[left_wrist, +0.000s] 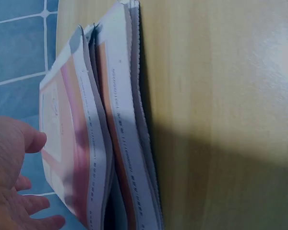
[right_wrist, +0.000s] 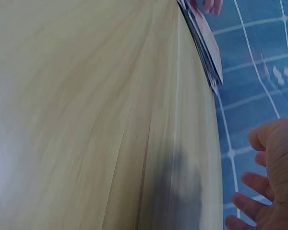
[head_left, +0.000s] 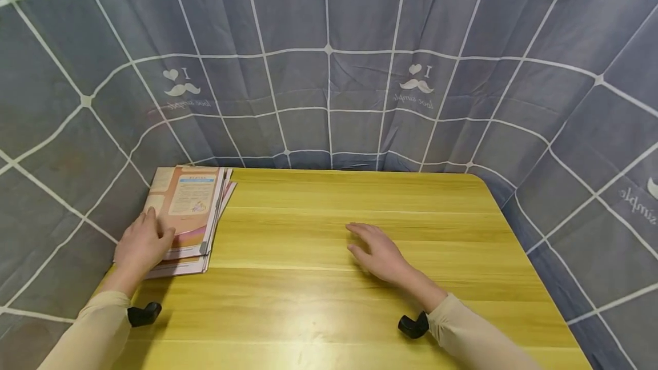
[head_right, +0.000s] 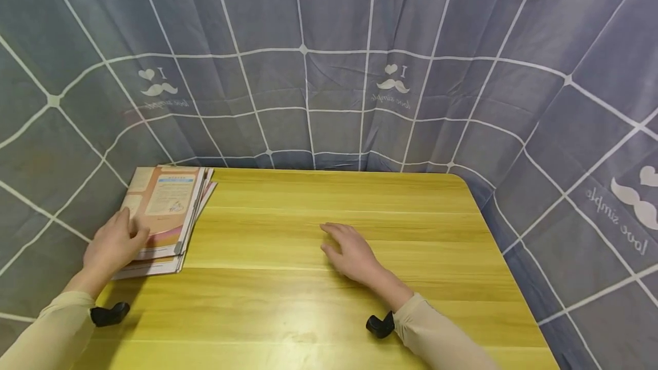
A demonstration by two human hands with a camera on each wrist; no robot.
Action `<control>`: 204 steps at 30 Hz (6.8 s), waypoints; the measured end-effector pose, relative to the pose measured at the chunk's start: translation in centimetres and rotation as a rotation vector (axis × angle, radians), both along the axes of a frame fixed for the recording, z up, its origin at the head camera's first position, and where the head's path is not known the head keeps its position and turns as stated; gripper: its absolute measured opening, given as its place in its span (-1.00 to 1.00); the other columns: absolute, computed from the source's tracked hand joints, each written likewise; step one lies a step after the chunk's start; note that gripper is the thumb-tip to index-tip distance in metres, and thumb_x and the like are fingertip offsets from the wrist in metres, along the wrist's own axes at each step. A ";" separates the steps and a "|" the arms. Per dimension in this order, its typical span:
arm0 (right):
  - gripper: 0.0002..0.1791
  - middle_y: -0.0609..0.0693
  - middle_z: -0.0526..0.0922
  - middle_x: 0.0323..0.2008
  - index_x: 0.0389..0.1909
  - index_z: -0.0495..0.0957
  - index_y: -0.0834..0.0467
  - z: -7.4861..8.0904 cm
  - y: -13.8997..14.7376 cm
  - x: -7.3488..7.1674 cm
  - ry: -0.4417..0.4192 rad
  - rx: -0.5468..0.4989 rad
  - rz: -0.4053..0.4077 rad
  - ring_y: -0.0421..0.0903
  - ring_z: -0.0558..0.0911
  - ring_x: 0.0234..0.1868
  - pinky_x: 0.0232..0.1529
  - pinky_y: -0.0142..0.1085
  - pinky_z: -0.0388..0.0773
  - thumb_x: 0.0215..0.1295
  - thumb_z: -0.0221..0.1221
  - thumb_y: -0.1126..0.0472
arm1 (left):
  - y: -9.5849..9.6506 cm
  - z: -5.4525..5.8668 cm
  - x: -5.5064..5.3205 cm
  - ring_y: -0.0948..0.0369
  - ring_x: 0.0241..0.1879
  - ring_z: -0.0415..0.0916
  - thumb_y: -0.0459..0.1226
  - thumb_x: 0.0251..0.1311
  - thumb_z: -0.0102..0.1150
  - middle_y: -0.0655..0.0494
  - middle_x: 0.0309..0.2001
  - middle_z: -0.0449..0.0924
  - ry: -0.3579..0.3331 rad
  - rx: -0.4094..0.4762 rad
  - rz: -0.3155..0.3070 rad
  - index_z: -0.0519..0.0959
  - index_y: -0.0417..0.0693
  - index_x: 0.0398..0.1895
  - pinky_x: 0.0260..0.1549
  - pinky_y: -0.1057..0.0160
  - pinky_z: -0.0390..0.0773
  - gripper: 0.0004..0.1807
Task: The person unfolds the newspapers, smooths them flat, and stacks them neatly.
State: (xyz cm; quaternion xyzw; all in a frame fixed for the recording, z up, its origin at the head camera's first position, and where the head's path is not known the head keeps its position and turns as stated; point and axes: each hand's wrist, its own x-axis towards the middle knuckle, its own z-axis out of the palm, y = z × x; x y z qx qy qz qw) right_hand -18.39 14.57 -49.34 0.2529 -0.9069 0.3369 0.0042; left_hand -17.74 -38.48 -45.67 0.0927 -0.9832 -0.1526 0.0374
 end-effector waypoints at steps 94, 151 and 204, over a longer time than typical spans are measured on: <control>-0.26 0.17 0.41 0.41 0.60 0.11 0.17 -0.6 -13.8 -2.6 -0.542 -0.544 -0.051 0.11 0.51 0.31 0.25 -0.03 0.48 0.57 0.09 -0.04 | 7.9 2.0 -2.3 0.02 0.19 0.36 -0.27 0.62 -0.26 -0.43 0.41 0.20 -0.016 0.842 -0.071 -0.15 -0.36 0.61 -0.19 0.49 0.45 -0.34; -0.20 0.38 0.45 0.28 0.66 -0.12 0.15 -0.7 3.7 -4.6 -0.529 -0.598 -0.410 0.15 0.63 0.06 -0.14 -0.20 0.63 0.49 -0.05 0.44 | 29.7 -2.6 -4.8 0.03 -0.14 0.69 -0.45 0.49 -0.02 -0.24 0.04 0.64 -0.259 0.983 -0.397 -0.08 -0.10 0.67 -0.27 0.14 0.66 -0.22; -0.27 0.39 0.43 0.33 0.56 0.11 0.35 -1.5 7.2 -4.6 -0.370 -0.067 -0.512 0.18 0.56 0.08 0.15 0.07 0.51 0.42 0.01 0.20 | 34.3 -2.3 -5.4 0.04 -0.45 0.65 -0.19 0.49 0.05 -0.11 -0.21 0.64 -0.442 0.359 -0.521 -0.10 -0.15 0.67 -0.39 0.15 0.62 -0.17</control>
